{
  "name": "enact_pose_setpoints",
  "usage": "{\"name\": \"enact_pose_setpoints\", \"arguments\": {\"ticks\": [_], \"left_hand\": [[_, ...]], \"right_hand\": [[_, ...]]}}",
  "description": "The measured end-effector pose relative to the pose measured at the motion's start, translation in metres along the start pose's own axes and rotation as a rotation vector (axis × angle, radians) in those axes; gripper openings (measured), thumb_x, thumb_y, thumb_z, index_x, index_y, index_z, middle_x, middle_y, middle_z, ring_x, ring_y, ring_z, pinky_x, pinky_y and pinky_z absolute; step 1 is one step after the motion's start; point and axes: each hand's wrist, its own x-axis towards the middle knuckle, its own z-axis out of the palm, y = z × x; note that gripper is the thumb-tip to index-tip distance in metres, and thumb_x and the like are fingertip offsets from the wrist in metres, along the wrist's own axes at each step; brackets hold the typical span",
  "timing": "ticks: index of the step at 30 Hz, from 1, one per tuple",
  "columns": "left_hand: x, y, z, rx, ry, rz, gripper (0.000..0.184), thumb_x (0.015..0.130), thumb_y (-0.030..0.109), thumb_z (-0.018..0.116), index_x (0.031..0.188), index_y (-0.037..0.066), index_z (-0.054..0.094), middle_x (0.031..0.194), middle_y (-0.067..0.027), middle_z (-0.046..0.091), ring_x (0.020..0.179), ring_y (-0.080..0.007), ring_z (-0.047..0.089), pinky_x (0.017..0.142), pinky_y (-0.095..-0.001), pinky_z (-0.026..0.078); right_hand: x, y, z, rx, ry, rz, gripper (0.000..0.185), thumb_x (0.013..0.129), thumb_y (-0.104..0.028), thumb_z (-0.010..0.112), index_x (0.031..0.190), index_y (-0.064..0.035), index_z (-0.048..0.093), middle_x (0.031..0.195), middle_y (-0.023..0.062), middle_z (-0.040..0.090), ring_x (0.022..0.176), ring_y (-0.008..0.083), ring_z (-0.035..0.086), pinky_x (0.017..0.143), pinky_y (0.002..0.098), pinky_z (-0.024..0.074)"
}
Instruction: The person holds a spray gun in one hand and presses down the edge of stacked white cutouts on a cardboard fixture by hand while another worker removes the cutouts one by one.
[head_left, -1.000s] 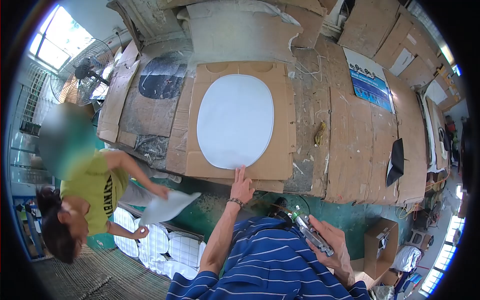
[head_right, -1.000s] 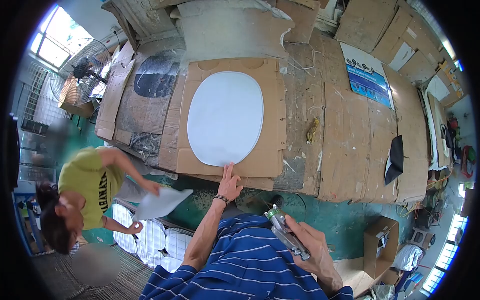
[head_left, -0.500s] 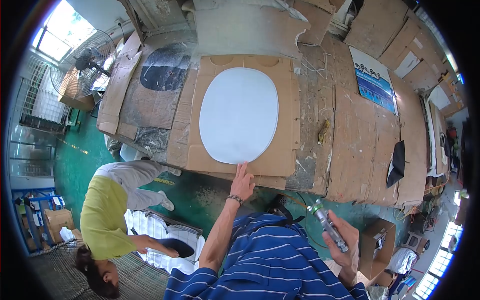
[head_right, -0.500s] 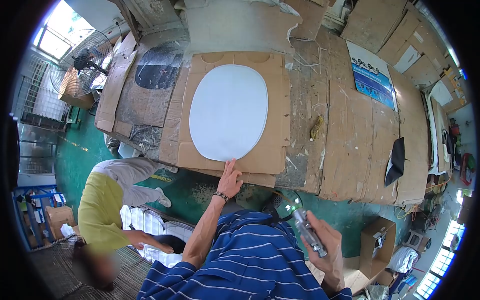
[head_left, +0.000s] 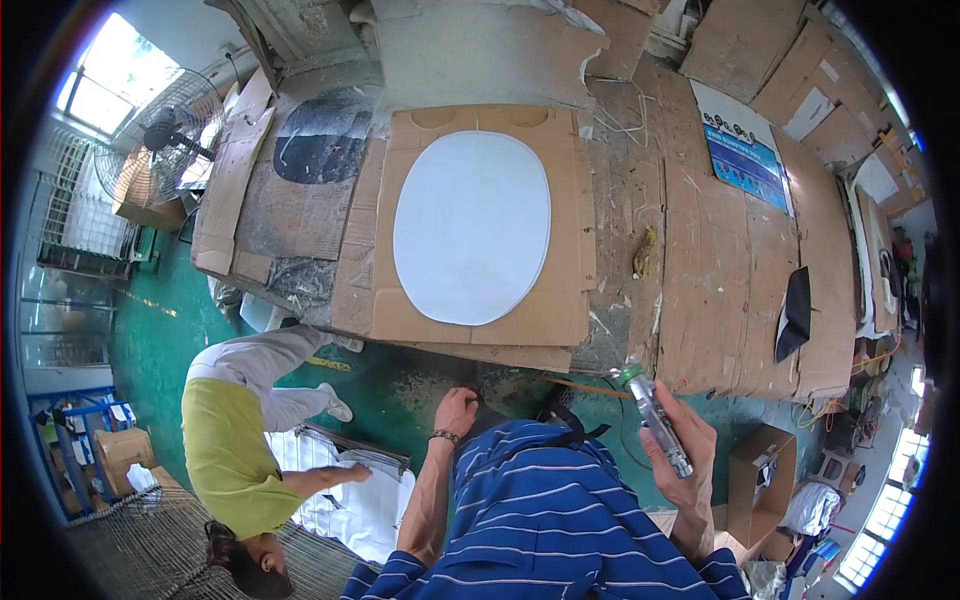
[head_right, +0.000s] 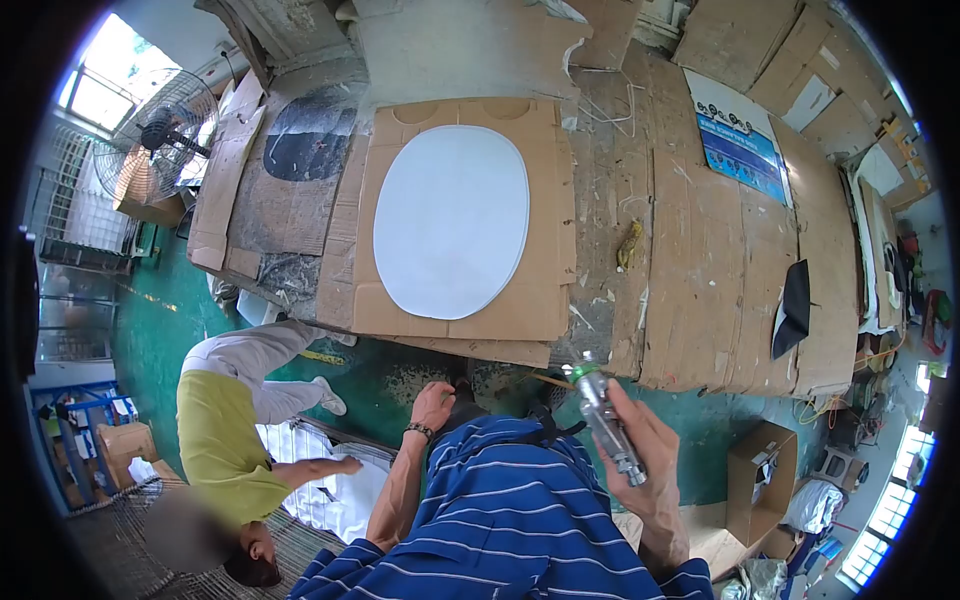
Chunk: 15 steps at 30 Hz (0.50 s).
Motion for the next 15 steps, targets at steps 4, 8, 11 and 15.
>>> {"name": "enact_pose_setpoints", "arguments": {"ticks": [4, 8, 11, 15], "left_hand": [[-0.008, -0.015, 0.000, 0.035, -0.026, -0.117, 0.024, 0.088, 0.018, 0.070, 0.109, 0.007, 0.074, 0.119, -0.0184, 0.070, 0.115, -0.0392, 0.065, 0.101, -0.0472, 0.052], [-0.007, -0.021, 0.006, 0.043, -0.031, -0.127, 0.023, 0.089, 0.018, 0.070, 0.109, 0.007, 0.074, 0.117, -0.0184, 0.070, 0.113, -0.0391, 0.066, 0.099, -0.0471, 0.053], [-0.001, -0.016, 0.008, 0.046, -0.095, -0.147, 0.026, 0.090, 0.020, 0.071, 0.112, 0.008, 0.073, 0.122, -0.0203, 0.069, 0.118, -0.0406, 0.064, 0.101, -0.0467, 0.052], [0.008, -0.003, 0.011, 0.010, -0.044, -0.077, 0.023, 0.090, 0.019, 0.071, 0.110, 0.008, 0.073, 0.116, -0.0190, 0.070, 0.113, -0.0399, 0.065, 0.097, -0.0469, 0.053]], "right_hand": [[-0.015, 0.004, -0.010, -0.031, -0.011, 0.060, 0.054, 0.088, -0.004, 0.075, 0.139, 0.0058, 0.061, 0.102, 0.0187, 0.071, 0.082, 0.0245, 0.067, 0.076, 0.0303, 0.0520], [-0.024, 0.006, -0.017, -0.031, -0.166, 0.006, 0.058, 0.083, 0.000, 0.077, 0.139, 0.0030, 0.063, 0.095, 0.0189, 0.070, 0.078, 0.0251, 0.067, 0.071, 0.0318, 0.0517], [-0.022, 0.003, -0.012, 0.010, -0.170, -0.027, 0.061, 0.080, 0.003, 0.076, 0.139, 0.0028, 0.063, 0.089, 0.0173, 0.067, 0.073, 0.0268, 0.064, 0.068, 0.0333, 0.0501], [-0.026, 0.004, -0.025, -0.054, -0.088, 0.026, 0.060, 0.079, 0.001, 0.077, 0.138, 0.0037, 0.063, 0.086, 0.0158, 0.064, 0.071, 0.0276, 0.062, 0.067, 0.0332, 0.0490]]}}
